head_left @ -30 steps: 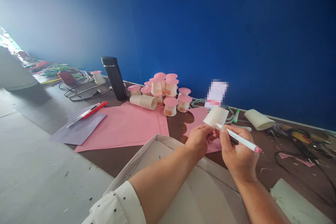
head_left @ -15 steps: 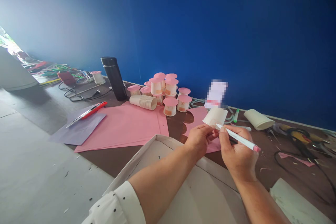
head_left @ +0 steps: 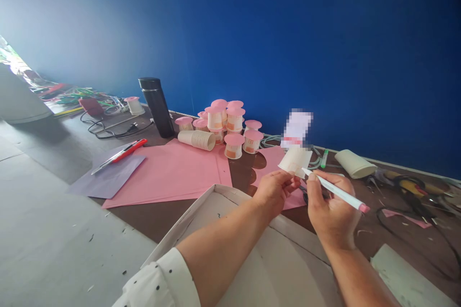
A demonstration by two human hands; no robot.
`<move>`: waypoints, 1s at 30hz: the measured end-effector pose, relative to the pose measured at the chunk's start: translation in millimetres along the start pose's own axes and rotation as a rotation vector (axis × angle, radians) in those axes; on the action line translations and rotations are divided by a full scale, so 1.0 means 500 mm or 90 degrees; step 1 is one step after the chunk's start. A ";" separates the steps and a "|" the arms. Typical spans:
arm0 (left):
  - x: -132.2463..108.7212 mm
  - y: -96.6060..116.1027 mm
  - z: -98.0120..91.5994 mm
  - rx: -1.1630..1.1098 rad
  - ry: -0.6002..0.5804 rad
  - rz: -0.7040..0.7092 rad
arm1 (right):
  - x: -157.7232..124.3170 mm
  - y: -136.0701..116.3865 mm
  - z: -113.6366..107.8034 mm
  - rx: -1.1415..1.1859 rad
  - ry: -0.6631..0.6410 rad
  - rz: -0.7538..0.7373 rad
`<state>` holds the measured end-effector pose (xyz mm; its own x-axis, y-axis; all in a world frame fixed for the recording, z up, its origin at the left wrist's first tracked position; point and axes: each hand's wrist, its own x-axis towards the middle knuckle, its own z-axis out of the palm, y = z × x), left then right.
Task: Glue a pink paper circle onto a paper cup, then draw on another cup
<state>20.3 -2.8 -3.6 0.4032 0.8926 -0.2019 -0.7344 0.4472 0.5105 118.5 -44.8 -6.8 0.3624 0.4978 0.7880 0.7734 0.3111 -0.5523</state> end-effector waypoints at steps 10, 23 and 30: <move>-0.004 0.003 0.002 0.009 -0.004 -0.005 | 0.001 -0.009 0.003 -0.032 -0.017 -0.031; 0.001 -0.003 -0.003 0.025 -0.021 0.002 | 0.002 -0.008 0.003 -0.049 -0.019 -0.035; 0.001 -0.002 -0.002 0.022 -0.009 -0.002 | 0.000 -0.010 0.001 -0.067 -0.016 -0.030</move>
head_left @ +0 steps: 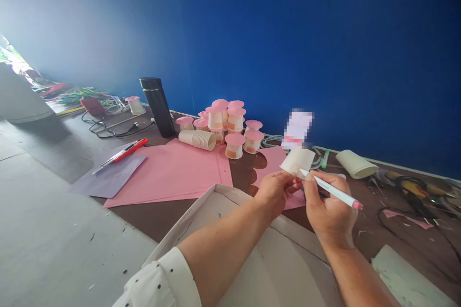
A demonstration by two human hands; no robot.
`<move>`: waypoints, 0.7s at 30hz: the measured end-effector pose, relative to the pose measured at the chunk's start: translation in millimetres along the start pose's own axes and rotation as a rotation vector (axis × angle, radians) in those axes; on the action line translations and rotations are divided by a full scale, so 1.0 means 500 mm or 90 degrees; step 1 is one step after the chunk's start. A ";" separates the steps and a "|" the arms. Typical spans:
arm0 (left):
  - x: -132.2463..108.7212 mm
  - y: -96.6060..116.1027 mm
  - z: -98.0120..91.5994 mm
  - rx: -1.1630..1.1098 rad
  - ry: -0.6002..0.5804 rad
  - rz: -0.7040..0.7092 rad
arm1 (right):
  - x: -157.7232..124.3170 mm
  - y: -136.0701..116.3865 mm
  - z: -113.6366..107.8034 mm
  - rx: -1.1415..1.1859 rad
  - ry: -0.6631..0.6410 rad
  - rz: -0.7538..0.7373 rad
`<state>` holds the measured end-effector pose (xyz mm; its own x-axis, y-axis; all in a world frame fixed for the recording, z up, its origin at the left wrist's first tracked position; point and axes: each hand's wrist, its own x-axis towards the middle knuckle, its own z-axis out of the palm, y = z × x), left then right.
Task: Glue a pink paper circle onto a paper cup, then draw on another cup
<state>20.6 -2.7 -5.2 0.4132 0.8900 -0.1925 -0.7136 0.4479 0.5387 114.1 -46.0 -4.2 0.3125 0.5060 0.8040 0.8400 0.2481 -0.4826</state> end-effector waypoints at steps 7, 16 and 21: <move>-0.001 0.001 0.000 -0.005 -0.004 -0.003 | 0.000 -0.001 0.002 0.033 -0.001 0.014; -0.001 0.001 -0.001 -0.033 0.008 -0.007 | 0.001 0.005 0.001 0.058 0.023 0.024; 0.001 0.001 0.000 -0.038 0.017 -0.010 | 0.000 0.006 0.000 0.052 0.016 0.029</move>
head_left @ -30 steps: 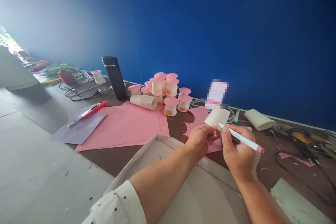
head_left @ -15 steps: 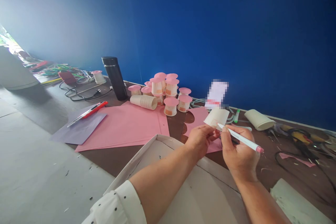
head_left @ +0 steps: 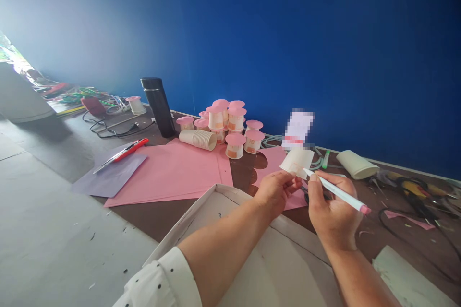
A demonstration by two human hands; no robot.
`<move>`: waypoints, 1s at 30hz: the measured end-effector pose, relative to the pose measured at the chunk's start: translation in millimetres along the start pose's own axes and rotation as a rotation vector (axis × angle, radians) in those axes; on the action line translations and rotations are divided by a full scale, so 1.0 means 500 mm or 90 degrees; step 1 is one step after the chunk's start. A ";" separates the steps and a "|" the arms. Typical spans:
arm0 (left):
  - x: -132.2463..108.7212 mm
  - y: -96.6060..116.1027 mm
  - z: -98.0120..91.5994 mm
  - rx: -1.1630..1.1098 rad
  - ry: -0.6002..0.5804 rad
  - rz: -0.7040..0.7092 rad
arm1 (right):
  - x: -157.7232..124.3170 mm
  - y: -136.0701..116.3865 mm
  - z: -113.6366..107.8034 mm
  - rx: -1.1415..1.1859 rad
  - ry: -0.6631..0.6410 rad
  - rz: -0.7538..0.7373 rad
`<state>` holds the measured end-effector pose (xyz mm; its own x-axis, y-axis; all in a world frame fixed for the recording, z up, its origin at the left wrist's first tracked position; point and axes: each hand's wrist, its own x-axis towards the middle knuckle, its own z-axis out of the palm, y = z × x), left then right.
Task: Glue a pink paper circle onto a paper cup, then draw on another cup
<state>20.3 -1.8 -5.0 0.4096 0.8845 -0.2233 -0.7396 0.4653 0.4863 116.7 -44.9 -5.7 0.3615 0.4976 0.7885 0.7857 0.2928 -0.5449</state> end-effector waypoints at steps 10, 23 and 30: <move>0.001 -0.001 -0.002 0.015 -0.019 0.006 | -0.001 -0.002 0.002 0.005 -0.013 -0.005; -0.001 0.006 0.003 -0.018 -0.010 -0.006 | 0.001 -0.003 0.001 -0.025 0.007 0.009; -0.003 0.007 0.004 -0.006 -0.017 -0.013 | 0.000 -0.005 0.000 -0.040 -0.011 0.010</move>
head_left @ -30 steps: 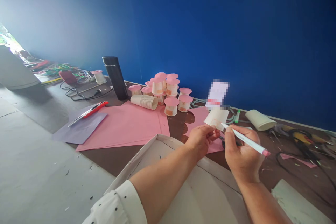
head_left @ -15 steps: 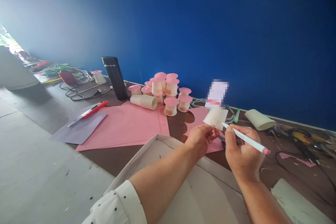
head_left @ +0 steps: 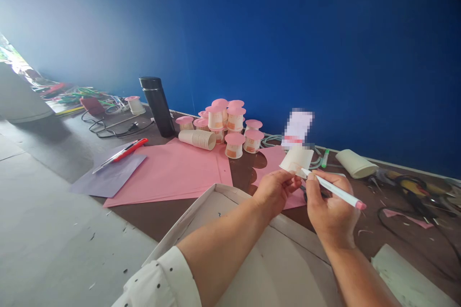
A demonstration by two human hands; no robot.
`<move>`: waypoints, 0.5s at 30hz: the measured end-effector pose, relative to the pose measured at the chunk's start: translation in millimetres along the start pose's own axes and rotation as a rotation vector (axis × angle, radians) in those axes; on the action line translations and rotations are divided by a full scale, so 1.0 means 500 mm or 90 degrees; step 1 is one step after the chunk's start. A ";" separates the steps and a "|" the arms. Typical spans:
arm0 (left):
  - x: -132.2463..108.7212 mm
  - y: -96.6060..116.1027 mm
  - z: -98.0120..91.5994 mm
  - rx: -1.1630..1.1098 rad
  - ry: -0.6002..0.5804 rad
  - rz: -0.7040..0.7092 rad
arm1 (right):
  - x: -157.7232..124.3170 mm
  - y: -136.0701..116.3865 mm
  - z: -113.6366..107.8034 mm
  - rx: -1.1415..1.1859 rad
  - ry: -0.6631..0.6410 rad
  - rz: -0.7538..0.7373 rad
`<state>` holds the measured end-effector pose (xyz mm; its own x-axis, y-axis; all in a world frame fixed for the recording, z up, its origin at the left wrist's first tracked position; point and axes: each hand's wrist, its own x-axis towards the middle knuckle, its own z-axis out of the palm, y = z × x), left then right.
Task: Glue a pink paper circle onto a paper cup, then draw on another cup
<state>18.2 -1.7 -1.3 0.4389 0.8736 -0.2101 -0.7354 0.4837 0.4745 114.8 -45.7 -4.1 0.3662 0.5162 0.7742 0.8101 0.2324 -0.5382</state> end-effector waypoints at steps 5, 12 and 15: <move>0.000 -0.001 0.000 0.003 0.001 -0.002 | 0.000 0.000 0.001 -0.006 -0.002 -0.004; 0.001 -0.002 -0.002 -0.001 0.008 0.005 | 0.001 0.001 -0.001 -0.023 0.003 -0.004; 0.002 -0.003 -0.003 -0.002 0.007 0.004 | 0.001 0.001 -0.001 -0.021 0.000 -0.004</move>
<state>19.1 -1.4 -3.4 0.4291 0.8769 -0.2168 -0.7394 0.4788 0.4733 115.6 -45.5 -4.0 0.3610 0.5149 0.7776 0.8273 0.2080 -0.5218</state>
